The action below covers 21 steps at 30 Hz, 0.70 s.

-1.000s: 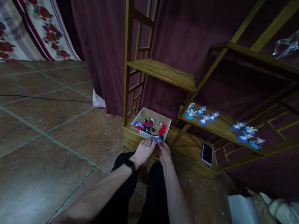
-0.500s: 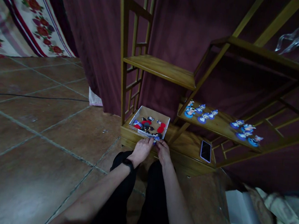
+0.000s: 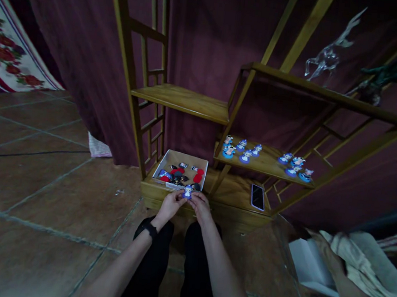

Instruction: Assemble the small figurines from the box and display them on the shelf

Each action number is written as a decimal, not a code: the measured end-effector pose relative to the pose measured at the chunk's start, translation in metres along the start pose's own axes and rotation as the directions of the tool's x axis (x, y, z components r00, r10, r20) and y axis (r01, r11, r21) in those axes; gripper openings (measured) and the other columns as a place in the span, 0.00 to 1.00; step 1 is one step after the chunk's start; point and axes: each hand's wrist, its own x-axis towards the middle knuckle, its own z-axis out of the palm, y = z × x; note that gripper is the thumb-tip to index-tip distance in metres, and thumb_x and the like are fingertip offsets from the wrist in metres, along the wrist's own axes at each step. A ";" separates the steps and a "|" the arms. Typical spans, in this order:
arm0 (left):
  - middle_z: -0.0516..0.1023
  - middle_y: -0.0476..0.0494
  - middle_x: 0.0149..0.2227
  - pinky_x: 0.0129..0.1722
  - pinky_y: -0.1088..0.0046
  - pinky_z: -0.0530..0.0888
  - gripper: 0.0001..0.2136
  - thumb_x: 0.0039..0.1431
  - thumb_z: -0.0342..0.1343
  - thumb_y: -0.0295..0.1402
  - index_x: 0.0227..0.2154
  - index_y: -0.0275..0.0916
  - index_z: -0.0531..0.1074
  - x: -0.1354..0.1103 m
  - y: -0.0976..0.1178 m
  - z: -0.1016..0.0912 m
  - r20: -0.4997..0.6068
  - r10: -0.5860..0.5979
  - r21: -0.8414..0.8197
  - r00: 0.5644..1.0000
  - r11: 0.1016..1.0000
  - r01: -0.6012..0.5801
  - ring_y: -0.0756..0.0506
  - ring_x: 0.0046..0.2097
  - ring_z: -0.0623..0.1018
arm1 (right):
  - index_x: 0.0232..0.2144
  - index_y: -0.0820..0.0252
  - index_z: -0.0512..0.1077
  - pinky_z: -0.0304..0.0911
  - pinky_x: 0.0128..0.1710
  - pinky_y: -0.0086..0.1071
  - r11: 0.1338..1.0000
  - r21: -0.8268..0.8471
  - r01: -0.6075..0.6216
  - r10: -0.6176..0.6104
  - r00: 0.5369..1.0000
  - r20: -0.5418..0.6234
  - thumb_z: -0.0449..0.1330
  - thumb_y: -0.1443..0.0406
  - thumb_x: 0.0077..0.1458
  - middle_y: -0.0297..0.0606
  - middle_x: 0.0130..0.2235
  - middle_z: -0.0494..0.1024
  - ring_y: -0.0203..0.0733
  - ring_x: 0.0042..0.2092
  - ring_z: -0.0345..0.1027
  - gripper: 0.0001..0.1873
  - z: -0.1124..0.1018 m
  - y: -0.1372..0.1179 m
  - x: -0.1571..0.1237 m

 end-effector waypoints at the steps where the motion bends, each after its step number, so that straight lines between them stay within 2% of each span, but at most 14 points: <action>1: 0.74 0.47 0.27 0.32 0.72 0.69 0.19 0.43 0.58 0.36 0.39 0.33 0.71 0.001 -0.001 0.000 0.000 -0.018 -0.046 1.000 0.999 0.018 0.48 0.29 0.73 | 0.23 0.60 0.70 0.63 0.42 0.37 1.000 0.000 0.004 -0.004 1.000 0.000 0.65 0.64 0.34 0.33 0.28 0.75 0.38 0.34 0.69 0.09 0.000 0.000 0.000; 8: 0.71 0.51 0.23 0.25 0.75 0.67 0.26 0.34 0.62 0.39 0.40 0.32 0.69 0.004 0.010 0.001 0.018 -0.197 -0.240 0.980 0.951 0.196 0.50 0.24 0.70 | 0.23 0.60 0.70 0.64 0.39 0.37 0.999 -0.039 0.019 -0.018 0.999 0.030 0.64 0.63 0.33 0.33 0.29 0.73 0.39 0.34 0.69 0.10 0.001 0.002 0.001; 16: 0.68 0.54 0.19 0.22 0.77 0.64 0.27 0.29 0.63 0.41 0.36 0.32 0.68 0.005 0.021 0.004 0.038 -0.283 -0.279 0.959 0.918 0.282 0.52 0.21 0.67 | 0.29 0.59 0.70 0.67 0.35 0.39 0.996 -0.086 -0.009 0.009 1.000 -0.008 0.65 0.60 0.33 0.33 0.28 0.73 0.39 0.30 0.70 0.16 0.003 -0.001 0.004; 21: 0.67 0.54 0.18 0.21 0.77 0.62 0.28 0.27 0.63 0.46 0.34 0.33 0.69 0.004 0.028 0.005 0.060 -0.296 -0.232 0.953 0.925 0.301 0.52 0.20 0.67 | 0.32 0.59 0.71 0.66 0.34 0.36 0.984 -0.170 -0.043 0.032 0.997 -0.065 0.64 0.60 0.34 0.34 0.30 0.74 0.38 0.31 0.70 0.19 0.002 -0.001 0.007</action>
